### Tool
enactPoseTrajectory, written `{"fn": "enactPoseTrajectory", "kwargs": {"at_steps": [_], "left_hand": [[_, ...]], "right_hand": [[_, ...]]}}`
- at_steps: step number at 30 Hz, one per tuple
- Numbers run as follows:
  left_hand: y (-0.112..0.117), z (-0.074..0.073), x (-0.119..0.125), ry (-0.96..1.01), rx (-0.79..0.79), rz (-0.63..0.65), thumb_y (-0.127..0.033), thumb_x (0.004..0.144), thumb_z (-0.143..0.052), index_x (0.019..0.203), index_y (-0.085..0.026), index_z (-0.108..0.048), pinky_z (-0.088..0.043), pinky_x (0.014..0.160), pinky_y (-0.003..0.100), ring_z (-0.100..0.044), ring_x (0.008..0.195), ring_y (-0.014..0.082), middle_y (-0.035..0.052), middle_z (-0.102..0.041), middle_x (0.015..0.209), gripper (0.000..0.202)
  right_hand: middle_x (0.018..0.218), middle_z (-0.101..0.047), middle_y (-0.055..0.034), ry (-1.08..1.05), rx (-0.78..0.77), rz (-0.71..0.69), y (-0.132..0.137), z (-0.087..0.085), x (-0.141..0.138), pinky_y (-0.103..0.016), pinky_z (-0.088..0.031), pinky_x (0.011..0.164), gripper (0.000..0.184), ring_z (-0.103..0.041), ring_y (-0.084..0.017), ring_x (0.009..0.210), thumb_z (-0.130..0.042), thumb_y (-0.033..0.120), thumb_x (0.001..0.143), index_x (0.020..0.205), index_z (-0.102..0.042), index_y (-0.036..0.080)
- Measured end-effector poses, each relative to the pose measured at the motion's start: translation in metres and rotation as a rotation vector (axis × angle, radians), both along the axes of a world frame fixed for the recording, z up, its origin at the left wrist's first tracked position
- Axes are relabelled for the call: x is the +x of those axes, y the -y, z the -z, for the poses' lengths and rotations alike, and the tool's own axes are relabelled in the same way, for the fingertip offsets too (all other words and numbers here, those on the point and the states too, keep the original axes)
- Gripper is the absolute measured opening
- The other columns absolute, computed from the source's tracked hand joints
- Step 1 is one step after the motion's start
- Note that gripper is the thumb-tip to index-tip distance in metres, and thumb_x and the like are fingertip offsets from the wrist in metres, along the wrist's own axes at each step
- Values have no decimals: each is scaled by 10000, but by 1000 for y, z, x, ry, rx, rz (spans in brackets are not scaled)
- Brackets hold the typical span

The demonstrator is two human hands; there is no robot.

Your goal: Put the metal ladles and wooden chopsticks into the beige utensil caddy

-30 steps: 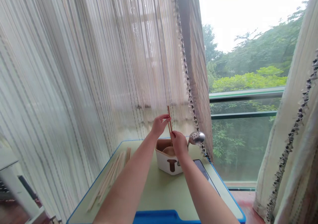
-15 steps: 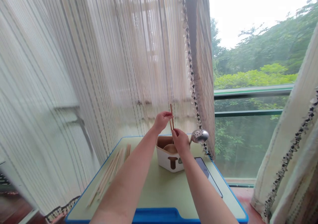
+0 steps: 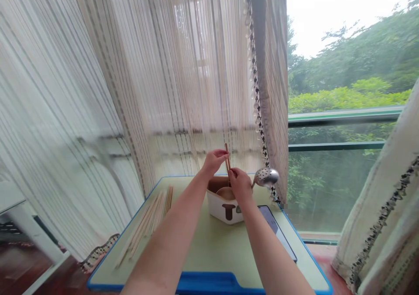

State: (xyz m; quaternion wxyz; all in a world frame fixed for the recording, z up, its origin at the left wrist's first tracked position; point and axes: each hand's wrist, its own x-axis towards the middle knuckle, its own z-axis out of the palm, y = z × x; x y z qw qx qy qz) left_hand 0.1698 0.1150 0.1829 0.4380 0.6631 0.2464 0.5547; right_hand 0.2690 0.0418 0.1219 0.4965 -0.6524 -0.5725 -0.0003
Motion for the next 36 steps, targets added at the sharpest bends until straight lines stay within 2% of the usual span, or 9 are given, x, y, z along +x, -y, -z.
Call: {"fn": "enactPoseTrajectory", "kwargs": {"at_steps": [6, 10, 16, 20, 25, 29, 31, 36], "left_hand": [[6, -5, -3, 1, -6, -36, -359, 645, -701, 875, -147, -686, -451, 807, 352, -613, 841, 182, 89, -686, 856, 313], [6, -3, -4, 6, -19, -14, -404, 669, -675, 952, -154, -667, -467, 756, 337, -613, 829, 180, 89, -686, 861, 378], [6, 2, -6, 5, -6, -27, -384, 664, -682, 842, -127, -679, -487, 748, 338, -610, 750, 156, 87, -680, 806, 314], [8, 4, -8, 34, -58, -20, -385, 679, -670, 911, -124, -655, -512, 731, 355, -621, 745, 153, 95, -675, 854, 349], [9, 20, -13, 98, -120, -72, -267, 682, -658, 922, -115, -646, -518, 764, 365, -631, 783, 158, 91, -677, 862, 285], [9, 37, -17, 19, -125, -27, -244, 654, -672, 840, -112, -678, -521, 774, 377, -637, 729, 156, 61, -681, 767, 228], [10, 40, -18, 8, -132, -9, -265, 654, -679, 844, -116, -684, -523, 777, 385, -641, 731, 162, 56, -682, 756, 242], [13, 37, -17, -1, -144, -21, -277, 645, -693, 847, -123, -684, -531, 756, 373, -643, 721, 163, 52, -685, 752, 254]], "right_hand": [[791, -679, -48, 36, -38, 39, -1, 1, 0, -262, -351, 660, 237, -571, -178, 778, -459, 291, 812, 840, -677, 201], [839, -678, -39, -13, -5, -11, -1, 1, 1, -259, -355, 665, 265, -565, -171, 797, -445, 316, 825, 940, -655, 204], [826, -678, -48, 37, -22, -32, 0, 0, 2, -267, -350, 675, 258, -560, -180, 795, -431, 276, 824, 861, -673, 194], [823, -677, -52, 37, -38, -19, 1, 0, 1, -271, -348, 682, 257, -555, -186, 806, -435, 275, 820, 864, -672, 187], [824, -673, -51, 22, -30, -4, 1, 0, 2, -276, -346, 692, 252, -547, -191, 821, -435, 274, 820, 865, -669, 194], [810, -668, -46, -13, -33, -24, -1, 2, 3, -271, -342, 664, 253, -547, -187, 806, -441, 306, 826, 866, -666, 197], [806, -668, -47, -26, -38, -41, -3, 2, 3, -266, -342, 654, 253, -551, -180, 787, -446, 316, 826, 863, -665, 195], [812, -673, -60, -15, -42, -26, -2, 2, 3, -266, -352, 653, 255, -562, -176, 774, -448, 304, 822, 867, -669, 186]]}}
